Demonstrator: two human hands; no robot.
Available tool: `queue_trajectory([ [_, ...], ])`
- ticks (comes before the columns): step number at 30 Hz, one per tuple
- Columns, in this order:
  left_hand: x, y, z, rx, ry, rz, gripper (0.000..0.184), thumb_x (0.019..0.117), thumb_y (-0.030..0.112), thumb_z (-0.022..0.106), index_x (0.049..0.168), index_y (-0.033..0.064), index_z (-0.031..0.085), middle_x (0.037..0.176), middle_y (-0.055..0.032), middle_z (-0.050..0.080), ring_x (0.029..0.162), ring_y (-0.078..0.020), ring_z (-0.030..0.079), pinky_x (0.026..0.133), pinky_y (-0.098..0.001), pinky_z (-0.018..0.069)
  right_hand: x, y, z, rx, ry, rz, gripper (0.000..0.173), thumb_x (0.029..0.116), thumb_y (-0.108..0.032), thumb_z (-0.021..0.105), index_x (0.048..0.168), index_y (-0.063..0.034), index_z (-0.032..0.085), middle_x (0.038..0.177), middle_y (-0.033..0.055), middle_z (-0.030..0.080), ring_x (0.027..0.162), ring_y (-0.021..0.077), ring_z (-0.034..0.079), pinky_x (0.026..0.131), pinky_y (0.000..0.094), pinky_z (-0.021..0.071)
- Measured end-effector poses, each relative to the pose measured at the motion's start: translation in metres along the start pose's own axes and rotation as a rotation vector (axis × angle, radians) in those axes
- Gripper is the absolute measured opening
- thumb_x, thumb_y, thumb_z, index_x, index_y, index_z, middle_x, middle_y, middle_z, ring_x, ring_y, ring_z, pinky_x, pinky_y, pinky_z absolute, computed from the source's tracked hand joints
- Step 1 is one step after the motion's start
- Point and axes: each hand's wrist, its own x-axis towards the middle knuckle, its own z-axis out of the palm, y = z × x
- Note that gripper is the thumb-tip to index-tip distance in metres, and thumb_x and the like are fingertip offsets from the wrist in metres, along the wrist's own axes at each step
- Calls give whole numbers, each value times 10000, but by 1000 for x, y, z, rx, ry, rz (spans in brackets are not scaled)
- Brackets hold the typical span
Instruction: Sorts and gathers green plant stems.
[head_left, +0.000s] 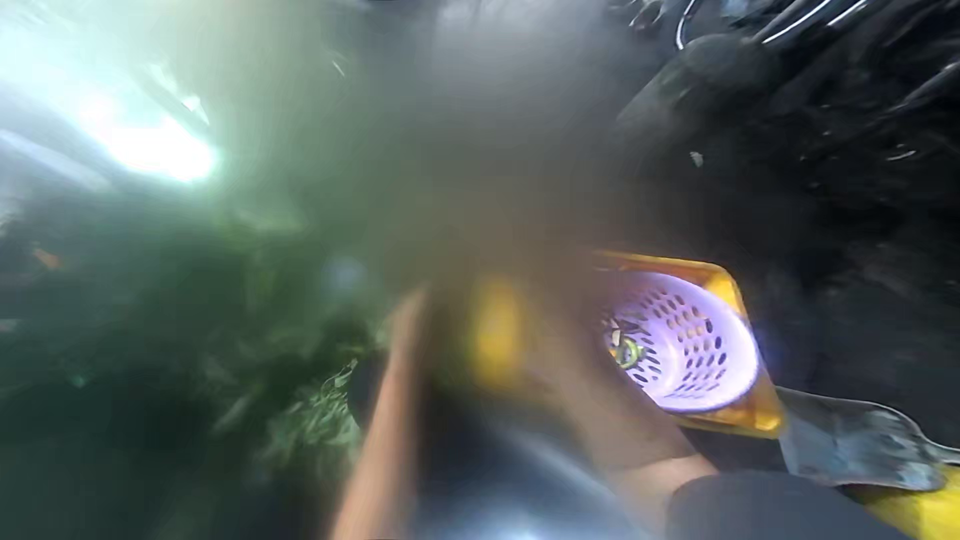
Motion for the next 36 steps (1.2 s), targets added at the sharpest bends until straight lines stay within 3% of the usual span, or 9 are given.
queue_trajectory([
  [7, 4, -2, 0, -98, -15, 16, 193, 1016, 116, 547, 1176, 74, 645, 832, -37, 659, 653, -96, 622, 620, -249, 560, 4, 41, -4, 284, 75, 38, 203, 1091, -91, 419, 1238, -1, 527, 985, 25, 643, 801, 9, 622, 723, 162, 532],
  [9, 4, 0, -2, -130, -62, 23, 324, 1046, 236, 543, 1355, 143, 578, 867, -14, 643, 635, -72, 608, 590, -222, 557, 16, 72, -8, 398, 126, 48, 191, 1091, -153, 431, 1231, -72, 532, 917, -6, 674, 732, 21, 650, 652, 177, 558],
  [12, 4, 4, -6, -254, -89, 23, 333, 1036, 294, 585, 1340, 158, 585, 750, 3, 592, 553, -60, 550, 517, -200, 507, 27, 91, -14, 87, 207, 9, 143, 1062, -156, 501, 1152, -62, 561, 827, 4, 569, 634, 32, 544, 591, 184, 504],
  [16, 4, 7, -6, -346, -89, -15, 256, 1056, 304, 542, 1229, 127, 608, 748, -2, 609, 531, -57, 542, 492, -196, 488, 42, 113, -21, -539, -66, 70, 443, 999, -198, 649, 1369, 29, 556, 1304, 290, 606, 1120, 455, 631, 947, 622, 498],
  [21, 6, 4, -6, -303, -88, -23, 273, 1039, 314, 581, 1234, 126, 615, 778, 1, 617, 535, -47, 535, 492, -188, 482, 34, 103, -8, 48, -329, 163, 274, 1077, -296, 527, 1113, -82, 695, 895, -10, 692, 730, 32, 610, 652, 215, 514],
  [24, 4, 2, -4, -260, -71, -16, 218, 1056, 240, 539, 1084, 51, 642, 746, -30, 631, 545, -71, 566, 511, -209, 509, 39, 104, -1, 187, -398, 126, 366, 1070, -396, 524, 1144, -86, 704, 887, 25, 666, 672, 75, 571, 569, 233, 482],
  [26, 3, 1, 0, -200, -71, -3, 178, 1050, 199, 544, 1020, 50, 636, 724, -20, 628, 551, -72, 570, 521, -217, 513, 23, 72, -6, 172, -327, 79, 229, 1058, -239, 570, 1110, -53, 692, 833, 7, 646, 638, 12, 552, 572, 160, 470],
  [30, 0, 2, 3, -110, -75, 22, 256, 1031, 190, 569, 1252, 68, 613, 767, -5, 645, 585, -59, 583, 553, -212, 520, 9, 43, -11, 211, -263, 109, 105, 1019, -40, 588, 1067, -9, 676, 855, 12, 672, 697, -1, 593, 635, 137, 498],
  [36, 0, 2, 2, -114, 11, 69, 194, 1033, 148, 544, 1169, 54, 647, 751, -32, 657, 540, -56, 562, 509, -197, 491, 7, 39, -11, 411, -172, 218, 221, 1016, 44, 510, 1210, -21, 591, 950, 32, 683, 757, 56, 654, 670, 183, 554],
])
